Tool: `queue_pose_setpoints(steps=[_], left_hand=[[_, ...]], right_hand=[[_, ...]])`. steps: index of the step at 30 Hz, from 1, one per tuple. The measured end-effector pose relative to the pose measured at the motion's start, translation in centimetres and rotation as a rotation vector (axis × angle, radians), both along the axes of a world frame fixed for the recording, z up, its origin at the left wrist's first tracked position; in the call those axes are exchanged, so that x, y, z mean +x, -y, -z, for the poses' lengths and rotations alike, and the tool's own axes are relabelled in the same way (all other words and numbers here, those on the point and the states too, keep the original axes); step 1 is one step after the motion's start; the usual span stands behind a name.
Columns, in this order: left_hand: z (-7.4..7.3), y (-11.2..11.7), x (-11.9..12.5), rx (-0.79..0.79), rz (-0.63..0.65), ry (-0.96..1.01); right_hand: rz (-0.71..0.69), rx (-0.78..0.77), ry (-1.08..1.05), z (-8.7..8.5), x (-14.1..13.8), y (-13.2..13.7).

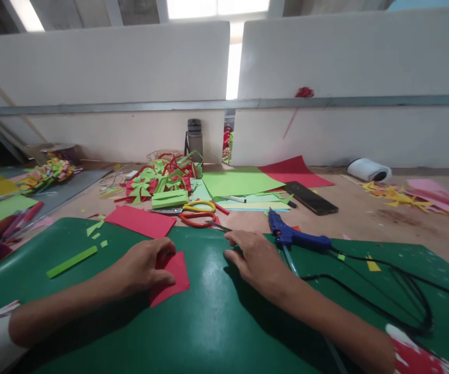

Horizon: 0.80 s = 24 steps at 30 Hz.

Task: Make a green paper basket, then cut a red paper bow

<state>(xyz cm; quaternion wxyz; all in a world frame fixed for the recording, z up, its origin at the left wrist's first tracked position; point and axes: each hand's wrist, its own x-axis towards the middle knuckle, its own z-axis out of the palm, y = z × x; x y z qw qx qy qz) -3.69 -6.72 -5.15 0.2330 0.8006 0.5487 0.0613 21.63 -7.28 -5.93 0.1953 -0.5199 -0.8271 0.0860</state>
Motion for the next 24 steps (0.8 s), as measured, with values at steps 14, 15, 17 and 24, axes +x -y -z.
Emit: queue_pose_setpoints(steps=[14, 15, 17, 24], left_hand=[[0.0, 0.2, 0.7, -0.03, 0.02, 0.155], [0.2, 0.1, 0.7, -0.027, 0.036, 0.189], [0.7, 0.0, 0.9, -0.014, 0.071, 0.256], [0.5, -0.6, 2.8, -0.048, 0.034, 0.533]], right_hand=[[-0.025, -0.005, 0.001, -0.1, -0.2, 0.4], [-0.03, -0.01, 0.003, -0.1, -0.2, 0.4], [-0.038, -0.026, -0.001, -0.1, -0.3, 0.3], [-0.014, -0.138, -0.193, -0.9, -0.5, 0.8]])
